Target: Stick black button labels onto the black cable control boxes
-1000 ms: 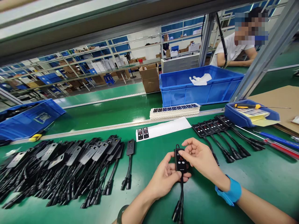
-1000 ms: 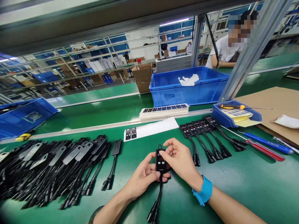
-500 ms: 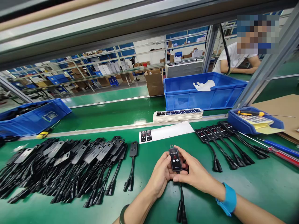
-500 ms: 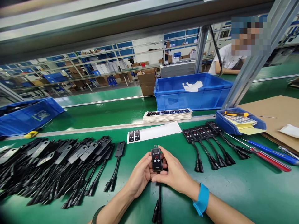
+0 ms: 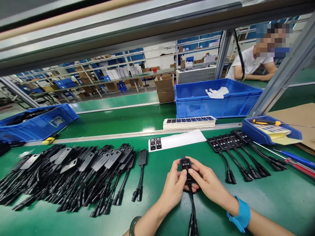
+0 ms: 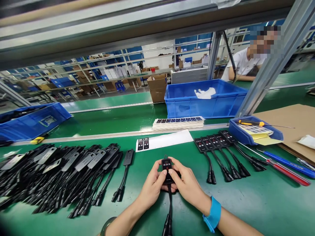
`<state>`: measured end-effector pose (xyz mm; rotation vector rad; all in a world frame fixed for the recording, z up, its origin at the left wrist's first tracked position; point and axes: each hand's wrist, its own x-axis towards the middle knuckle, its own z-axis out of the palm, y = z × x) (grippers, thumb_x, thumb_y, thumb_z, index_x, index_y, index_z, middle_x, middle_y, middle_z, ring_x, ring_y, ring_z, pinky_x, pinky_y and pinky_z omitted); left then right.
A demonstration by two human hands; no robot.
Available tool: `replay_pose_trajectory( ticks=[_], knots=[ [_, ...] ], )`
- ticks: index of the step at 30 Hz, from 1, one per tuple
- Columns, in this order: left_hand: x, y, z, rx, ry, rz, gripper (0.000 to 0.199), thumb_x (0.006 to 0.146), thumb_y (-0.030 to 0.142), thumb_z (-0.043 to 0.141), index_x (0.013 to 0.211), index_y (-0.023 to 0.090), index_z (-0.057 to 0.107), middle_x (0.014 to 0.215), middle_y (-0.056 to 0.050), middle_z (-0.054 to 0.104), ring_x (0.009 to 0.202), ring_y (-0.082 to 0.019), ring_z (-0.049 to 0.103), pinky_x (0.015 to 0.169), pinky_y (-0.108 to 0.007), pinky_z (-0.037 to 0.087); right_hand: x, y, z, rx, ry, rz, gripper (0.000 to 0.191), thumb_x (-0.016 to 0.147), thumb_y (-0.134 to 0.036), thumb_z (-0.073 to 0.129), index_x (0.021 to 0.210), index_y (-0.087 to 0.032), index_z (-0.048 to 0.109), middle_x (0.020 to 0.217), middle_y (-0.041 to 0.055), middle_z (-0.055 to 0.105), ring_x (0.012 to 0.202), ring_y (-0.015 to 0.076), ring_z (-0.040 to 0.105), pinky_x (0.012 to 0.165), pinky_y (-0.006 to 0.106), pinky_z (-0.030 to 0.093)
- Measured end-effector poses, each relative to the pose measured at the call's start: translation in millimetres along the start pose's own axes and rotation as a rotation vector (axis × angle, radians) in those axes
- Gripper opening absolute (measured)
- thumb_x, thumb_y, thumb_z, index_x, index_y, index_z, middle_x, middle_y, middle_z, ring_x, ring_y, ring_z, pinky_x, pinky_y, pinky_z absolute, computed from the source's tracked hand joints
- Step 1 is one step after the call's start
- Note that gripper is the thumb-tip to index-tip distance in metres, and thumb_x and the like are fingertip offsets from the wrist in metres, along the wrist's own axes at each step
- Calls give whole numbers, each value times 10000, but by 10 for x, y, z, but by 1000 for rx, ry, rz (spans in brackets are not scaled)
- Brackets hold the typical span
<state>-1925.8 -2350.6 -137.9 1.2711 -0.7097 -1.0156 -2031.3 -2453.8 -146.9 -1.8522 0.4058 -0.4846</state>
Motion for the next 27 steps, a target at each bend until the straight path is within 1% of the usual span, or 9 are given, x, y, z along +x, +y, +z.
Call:
replay_pose_trajectory(
  ticks=[4,7,10,13,16,18,20,23,27],
  knots=[
    [27,19,-36,-82,6,22,598,887,575,508,1336,206,370,1116,-105,676,843,-208,702,752,-343,569,8,12,24,-213,51,-141,682,913,-418,499,1491,-142,266,1184,123,572,985,218,579,771,324,558],
    [57,64,-128,98,-65,107,637,936,579,392,1433,193,294,1165,-123,663,991,-231,672,902,-412,528,67,-66,-102,-428,119,-214,529,956,-350,441,1440,-148,373,1187,108,577,1065,201,564,900,314,523],
    [130,105,-305,681,34,297,470,982,450,354,1376,198,401,1212,-100,647,1074,-199,633,973,-383,495,178,-194,-470,-755,219,-83,403,979,-310,421,1342,-161,508,1153,87,608,982,158,610,866,247,514],
    [230,122,-503,1182,202,391,360,975,306,379,1276,160,513,1241,-109,627,1134,-201,596,985,-359,493,293,-252,-980,-977,283,62,347,954,-283,480,1230,-119,610,1025,122,641,913,215,635,826,314,513],
    [295,118,-621,1349,302,370,362,920,197,457,1246,73,556,1302,-187,569,1218,-300,532,1036,-463,444,366,-166,-1411,-1123,330,176,286,914,-223,522,1080,-52,679,928,183,647,912,322,639,790,411,500],
    [305,111,-641,1438,358,345,388,891,161,499,1247,19,558,1343,-242,523,1268,-362,480,1066,-523,396,375,-57,-1588,-1203,345,239,261,895,-181,529,1036,-29,688,943,213,644,907,356,642,762,431,497],
    [298,104,-628,1514,399,320,417,877,160,535,1257,-12,549,1364,-275,494,1300,-391,440,1087,-553,356,353,44,-1680,-1263,348,277,254,881,-147,527,1031,-16,685,977,230,642,921,373,641,759,441,495],
    [282,96,-591,1591,445,281,466,879,206,571,1277,-31,528,1369,-297,480,1312,-403,422,1086,-576,345,316,114,-1698,-1318,345,298,265,865,-107,504,1030,-4,684,984,248,640,960,415,620,747,470,492],
    [283,70,-563,1644,476,238,492,877,257,594,1265,-41,541,1334,-299,514,1282,-405,458,1074,-572,366,435,44,-1514,-1292,320,242,315,858,-101,482,1095,-8,668,1047,267,629,1029,447,581,788,509,479]
  ],
)
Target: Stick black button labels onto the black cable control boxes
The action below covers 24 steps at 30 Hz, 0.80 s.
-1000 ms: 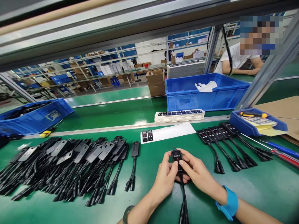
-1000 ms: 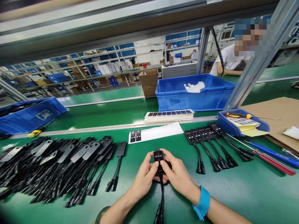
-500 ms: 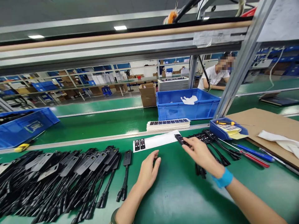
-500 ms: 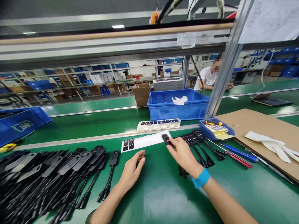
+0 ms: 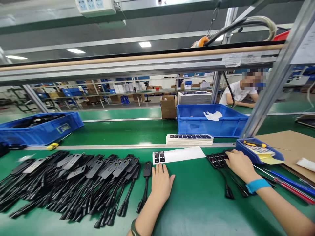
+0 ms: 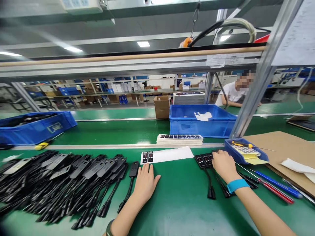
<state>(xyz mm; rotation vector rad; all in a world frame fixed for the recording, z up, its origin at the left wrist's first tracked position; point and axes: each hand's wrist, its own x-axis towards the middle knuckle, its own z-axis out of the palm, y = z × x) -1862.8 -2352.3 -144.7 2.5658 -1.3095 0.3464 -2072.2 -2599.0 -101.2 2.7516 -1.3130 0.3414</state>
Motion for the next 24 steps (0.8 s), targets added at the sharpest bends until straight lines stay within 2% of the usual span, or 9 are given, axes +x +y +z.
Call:
replay_pose_trajectory(
  ticks=[3,7,10,13,15,17,21,24],
  knots=[
    [-6,9,33,22,-1,-16,505,871,278,603,1280,-10,539,1325,-272,536,1273,-383,474,1072,-564,373,137,-443,21,154,-29,-139,324,889,-174,488,1144,-82,663,1103,198,656,1050,354,605,870,443,478],
    [-8,6,63,31,28,-32,510,872,255,592,1326,41,500,1294,-217,573,1240,-335,508,1063,-555,389,368,-1279,158,408,-96,-371,261,896,-183,501,1069,-163,695,1057,99,703,935,202,657,859,306,495],
    [12,-24,73,38,52,-43,465,879,178,543,1326,60,497,1196,-175,621,1137,-297,571,1028,-531,430,533,-1854,316,532,-106,-446,195,905,-176,537,1035,-141,678,973,72,704,897,175,648,850,333,502],
    [60,-87,88,57,58,-37,491,829,29,485,1319,44,498,1195,-191,610,1109,-284,585,972,-449,486,643,-2222,467,601,-84,-432,162,908,-208,574,1029,-130,647,945,46,672,912,179,625,867,386,495],
    [95,-136,98,76,64,-46,547,786,-47,437,1327,20,484,1268,-237,557,1165,-306,555,977,-441,479,665,-2342,542,641,-70,-420,149,907,-245,584,986,-133,642,945,44,650,924,185,608,864,395,490],
    [122,-175,100,89,75,-68,573,768,-74,407,1332,5,472,1283,-260,539,1191,-326,534,1018,-493,433,649,-2385,588,684,-60,-418,136,903,-262,585,914,-136,637,926,39,629,906,183,591,839,386,487],
    [140,-203,79,85,88,-106,564,770,-76,391,1313,43,491,1170,-206,621,1110,-300,574,1038,-609,355,557,-2349,582,788,-41,-428,111,879,-198,572,787,-140,596,843,16,575,789,153,549,768,341,466],
    [138,-190,38,84,84,-123,566,783,-76,377,1324,57,480,1132,-184,647,1049,-281,591,1009,-623,362,442,-2249,477,898,-30,-456,116,852,-153,539,739,-157,565,815,16,551,744,148,526,752,329,444]
  ],
)
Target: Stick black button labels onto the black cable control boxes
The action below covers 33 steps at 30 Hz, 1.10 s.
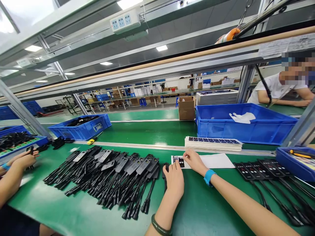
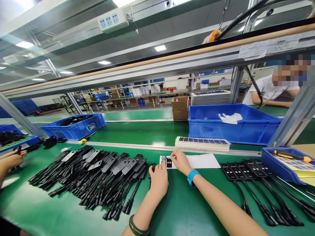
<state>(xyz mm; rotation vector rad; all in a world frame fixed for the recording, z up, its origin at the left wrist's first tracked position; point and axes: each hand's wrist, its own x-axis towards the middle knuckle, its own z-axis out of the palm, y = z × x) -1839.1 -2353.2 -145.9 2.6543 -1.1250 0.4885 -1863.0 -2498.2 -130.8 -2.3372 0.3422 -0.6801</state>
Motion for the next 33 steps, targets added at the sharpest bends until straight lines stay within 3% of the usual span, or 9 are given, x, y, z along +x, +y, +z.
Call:
replay_pose_trajectory(
  ticks=[6,10,15,19,21,23,27,30,33],
  knots=[
    [21,-66,-198,58,-1,-56,570,799,-62,397,1347,74,475,1147,-185,620,1050,-289,568,951,-533,418,-545,-144,-512,240,72,19,235,923,-394,424,820,-204,515,792,15,533,722,161,504,641,293,438],
    [34,-219,-327,88,-3,-189,519,835,14,444,1352,-22,446,1069,-266,595,1002,-376,576,803,-494,471,-1035,-93,-799,365,98,100,289,926,-481,440,830,-218,513,792,-3,485,708,148,489,657,286,445],
    [28,-248,-412,-7,-54,-236,485,810,68,526,1269,-87,490,942,-266,618,900,-393,626,754,-494,493,-1412,56,-816,509,173,198,310,885,-534,529,817,-231,524,828,-1,489,708,152,510,670,296,444],
    [-56,-60,-508,-209,-51,-146,385,888,218,520,1245,75,506,1031,-148,589,869,-258,644,731,-356,517,-1480,63,-773,624,202,219,287,881,-512,559,819,-233,524,814,-17,482,675,138,536,683,299,452],
    [-144,79,-522,-423,-114,-75,270,927,328,490,1133,160,537,892,-38,588,740,-162,631,656,-262,507,-1491,27,-790,688,207,207,267,886,-491,567,827,-234,524,808,-23,480,664,129,535,676,291,454],
    [-249,222,-506,-834,-265,-74,254,920,410,492,1023,179,521,693,40,512,551,-103,547,531,-211,458,-1505,-11,-823,736,216,205,248,892,-468,571,832,-233,521,797,-29,477,654,119,528,671,282,450],
    [-430,437,-475,-1620,-595,-245,397,813,497,635,937,144,505,723,19,560,493,-53,478,498,-188,439,-1535,-49,-877,801,222,210,237,895,-444,581,827,-228,513,772,-36,465,621,105,499,615,264,428],
    [-499,493,-507,-1818,-755,-376,467,732,440,745,1011,124,545,868,-51,649,595,-80,581,602,-221,514,-1544,-59,-898,835,229,216,246,890,-451,584,828,-226,508,776,-36,455,600,100,475,567,255,412],
    [-535,493,-546,-1839,-843,-413,562,689,293,788,1164,151,523,877,-44,670,675,-124,653,678,-254,533,-1549,-98,-917,795,199,246,264,886,-460,588,824,-219,500,728,-45,450,555,87,451,545,248,381]
  ],
)
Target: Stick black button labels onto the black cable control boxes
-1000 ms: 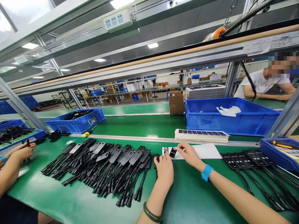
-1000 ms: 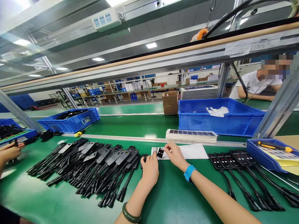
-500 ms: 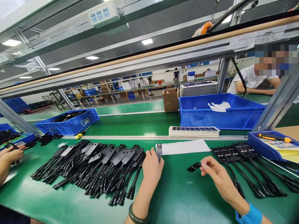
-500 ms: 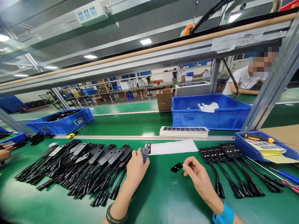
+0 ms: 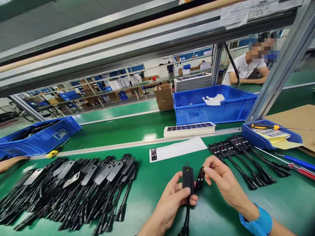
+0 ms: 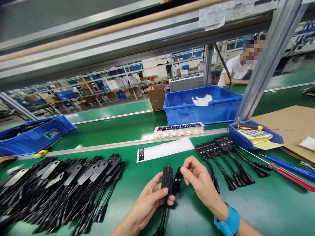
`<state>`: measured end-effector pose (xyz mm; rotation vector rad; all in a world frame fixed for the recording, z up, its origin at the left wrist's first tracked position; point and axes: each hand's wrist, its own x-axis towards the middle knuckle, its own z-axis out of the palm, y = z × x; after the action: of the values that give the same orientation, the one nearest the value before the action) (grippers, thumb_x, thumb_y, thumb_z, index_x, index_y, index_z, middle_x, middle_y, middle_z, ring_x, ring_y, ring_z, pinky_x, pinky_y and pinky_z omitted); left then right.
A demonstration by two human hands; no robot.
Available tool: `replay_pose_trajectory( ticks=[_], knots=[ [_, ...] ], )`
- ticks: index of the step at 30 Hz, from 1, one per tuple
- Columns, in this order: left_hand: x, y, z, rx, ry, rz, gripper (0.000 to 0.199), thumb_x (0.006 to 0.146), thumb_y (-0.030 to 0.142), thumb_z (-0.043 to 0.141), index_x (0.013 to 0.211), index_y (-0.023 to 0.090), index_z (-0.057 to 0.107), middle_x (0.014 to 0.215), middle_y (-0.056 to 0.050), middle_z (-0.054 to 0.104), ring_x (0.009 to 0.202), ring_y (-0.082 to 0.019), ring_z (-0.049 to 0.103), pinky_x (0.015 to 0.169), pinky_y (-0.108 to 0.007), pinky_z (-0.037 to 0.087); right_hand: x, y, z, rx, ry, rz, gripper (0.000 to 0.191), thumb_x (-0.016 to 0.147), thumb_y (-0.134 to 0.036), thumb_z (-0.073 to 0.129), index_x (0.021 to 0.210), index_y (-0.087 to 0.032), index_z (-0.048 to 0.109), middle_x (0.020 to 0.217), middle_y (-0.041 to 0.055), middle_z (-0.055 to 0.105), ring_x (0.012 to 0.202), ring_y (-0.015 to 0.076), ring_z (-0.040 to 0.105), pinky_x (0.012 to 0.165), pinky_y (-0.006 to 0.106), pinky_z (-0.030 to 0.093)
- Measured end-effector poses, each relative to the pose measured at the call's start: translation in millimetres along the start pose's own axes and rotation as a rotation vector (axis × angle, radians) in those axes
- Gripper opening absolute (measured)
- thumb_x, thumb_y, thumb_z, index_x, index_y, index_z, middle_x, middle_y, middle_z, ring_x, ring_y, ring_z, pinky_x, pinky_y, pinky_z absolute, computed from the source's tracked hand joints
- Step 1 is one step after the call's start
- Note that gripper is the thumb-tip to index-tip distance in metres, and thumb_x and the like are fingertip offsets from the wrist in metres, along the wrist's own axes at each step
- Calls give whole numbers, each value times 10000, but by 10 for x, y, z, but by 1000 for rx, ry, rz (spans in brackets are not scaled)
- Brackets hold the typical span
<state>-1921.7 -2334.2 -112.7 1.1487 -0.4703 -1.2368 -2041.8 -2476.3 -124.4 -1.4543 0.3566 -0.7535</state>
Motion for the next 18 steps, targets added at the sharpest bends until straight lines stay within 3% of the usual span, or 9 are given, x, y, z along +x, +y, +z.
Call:
replay_pose_trajectory(
  ticks=[3,7,18],
  knots=[
    [-30,-23,7,15,-53,-34,667,655,206,786,1242,166,472,916,-68,688,768,-176,690,747,-298,533,-23,-61,37,-80,-15,53,285,886,-470,581,802,-213,489,623,-61,440,515,86,427,531,241,368],
    [-44,-74,30,17,-115,-58,649,652,219,790,1214,160,470,1063,-151,687,883,-242,701,824,-375,521,-50,-121,92,-107,-22,89,288,855,-470,610,789,-206,518,615,-53,465,504,83,413,486,220,376],
    [-61,-104,31,-8,-176,-56,646,714,264,790,1233,155,421,1111,-192,680,932,-264,697,855,-417,504,-94,-106,110,-73,-45,123,248,844,-428,640,791,-203,551,688,-23,532,619,104,511,520,202,453]
  ],
)
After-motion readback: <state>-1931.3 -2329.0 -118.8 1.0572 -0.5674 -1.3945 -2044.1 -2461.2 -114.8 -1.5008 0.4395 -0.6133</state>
